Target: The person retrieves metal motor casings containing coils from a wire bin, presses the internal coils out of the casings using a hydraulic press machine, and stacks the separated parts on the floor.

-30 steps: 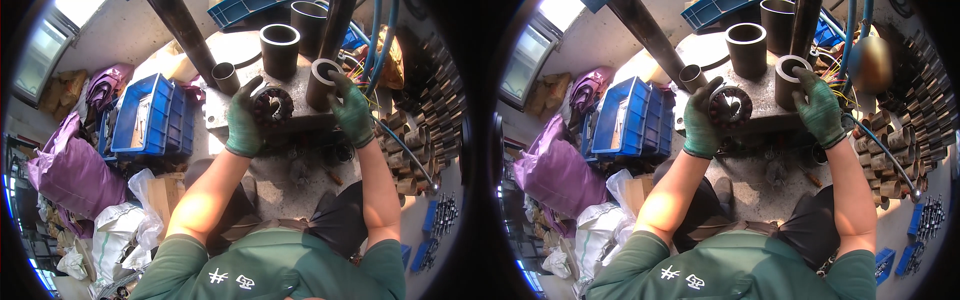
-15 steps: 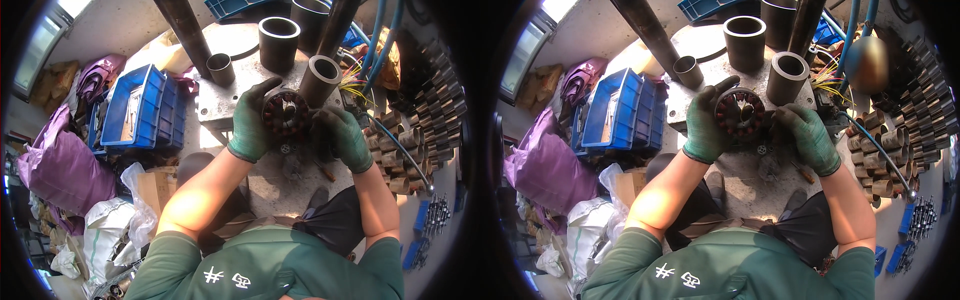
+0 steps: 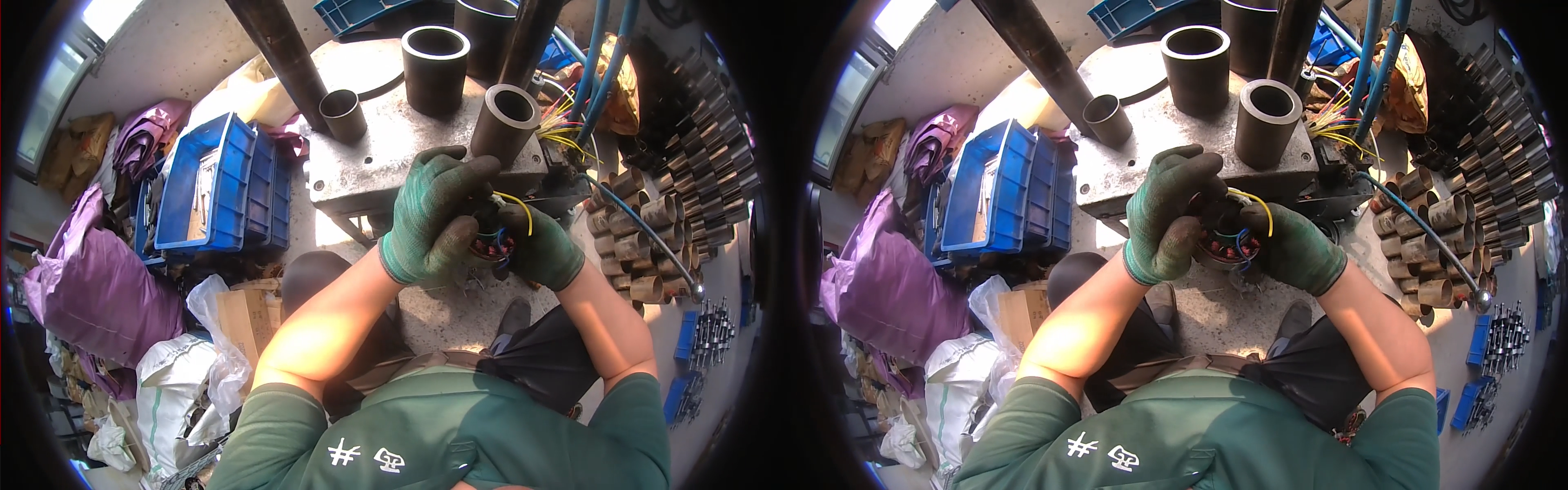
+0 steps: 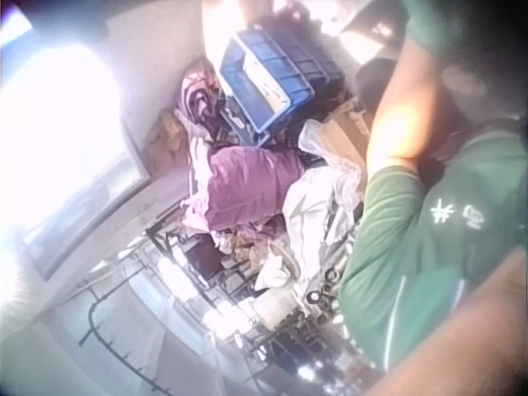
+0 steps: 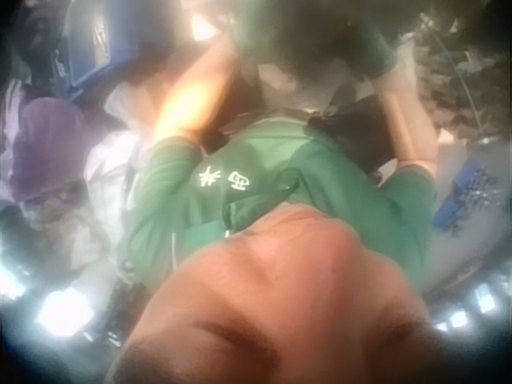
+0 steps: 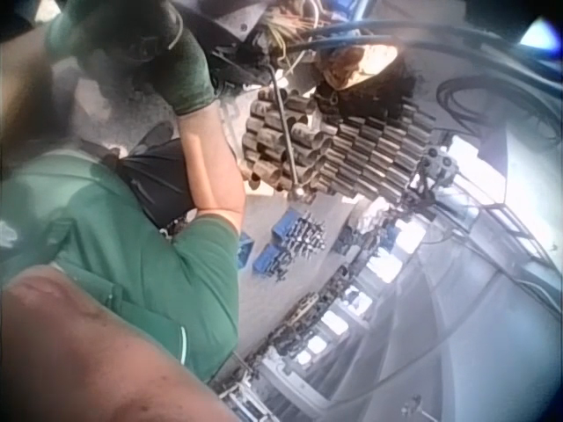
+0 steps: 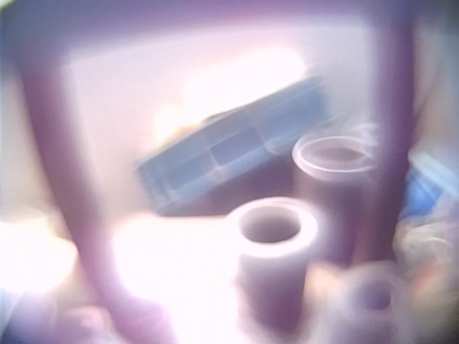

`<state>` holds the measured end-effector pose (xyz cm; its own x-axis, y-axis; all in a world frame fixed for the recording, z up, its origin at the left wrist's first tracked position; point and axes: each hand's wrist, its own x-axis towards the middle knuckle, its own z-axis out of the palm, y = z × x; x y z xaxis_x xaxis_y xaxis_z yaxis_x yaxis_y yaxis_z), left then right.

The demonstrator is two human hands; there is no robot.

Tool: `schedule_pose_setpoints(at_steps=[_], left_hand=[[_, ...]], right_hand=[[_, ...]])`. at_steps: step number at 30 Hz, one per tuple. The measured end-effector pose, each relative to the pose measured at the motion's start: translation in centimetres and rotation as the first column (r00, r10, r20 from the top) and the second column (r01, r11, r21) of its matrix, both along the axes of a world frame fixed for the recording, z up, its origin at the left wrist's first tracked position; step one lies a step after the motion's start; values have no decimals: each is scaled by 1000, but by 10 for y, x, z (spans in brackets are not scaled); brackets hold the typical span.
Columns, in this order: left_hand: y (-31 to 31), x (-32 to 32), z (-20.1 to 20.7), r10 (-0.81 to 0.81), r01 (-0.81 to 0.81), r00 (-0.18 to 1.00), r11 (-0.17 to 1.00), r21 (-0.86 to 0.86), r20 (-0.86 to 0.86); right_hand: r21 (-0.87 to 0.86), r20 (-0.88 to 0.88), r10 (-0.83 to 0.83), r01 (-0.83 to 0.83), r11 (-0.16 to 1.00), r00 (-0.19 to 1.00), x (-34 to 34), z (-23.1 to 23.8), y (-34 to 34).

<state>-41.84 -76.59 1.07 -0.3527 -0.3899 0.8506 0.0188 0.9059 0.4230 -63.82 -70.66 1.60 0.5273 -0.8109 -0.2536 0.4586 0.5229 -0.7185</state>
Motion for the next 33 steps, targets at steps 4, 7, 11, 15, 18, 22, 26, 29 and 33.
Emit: schedule_pose_setpoints(at_steps=[4, 7, 11, 15, 18, 22, 26, 29, 33], left_hand=[[0, -14, -9, 100, 8, 955, 932, 363, -278], [3, -23, -6, 146, 194, 888, 742, 642, -437], [-12, -22, -17, 125, 278, 888, 619, 734, -442], [-11, -23, -17, 80, 294, 913, 554, 779, -401], [-11, -27, -11, 53, 272, 934, 537, 799, -354], [-13, -19, -13, 1, 277, 942, 562, 780, -335], [-19, -24, -17, -33, 226, 964, 626, 746, -264], [-25, -27, -22, -51, 168, 981, 697, 697, -185], [-27, -27, -34, -117, 99, 993, 834, 542, -1]], right_hand=[[-141, -16, -29, 26, 990, 999, 1, -2, -6], [-276, -166, -149, 99, 956, 975, 2, 5, -2], [-363, -342, -242, 110, 925, 908, -10, 1, -1], [-508, -592, -387, 44, 860, 707, -24, 10, 2], [-595, -767, -509, -136, 792, 392, -56, -2, -2], [-451, -870, -492, -355, 819, -29, -127, 3, 10], [-357, -836, -430, -258, 898, -342, -236, -27, 70], [-472, -763, -428, -35, 881, -484, -312, -77, 151], [-428, -746, -155, 289, 856, -647, -378, -165, 302]])
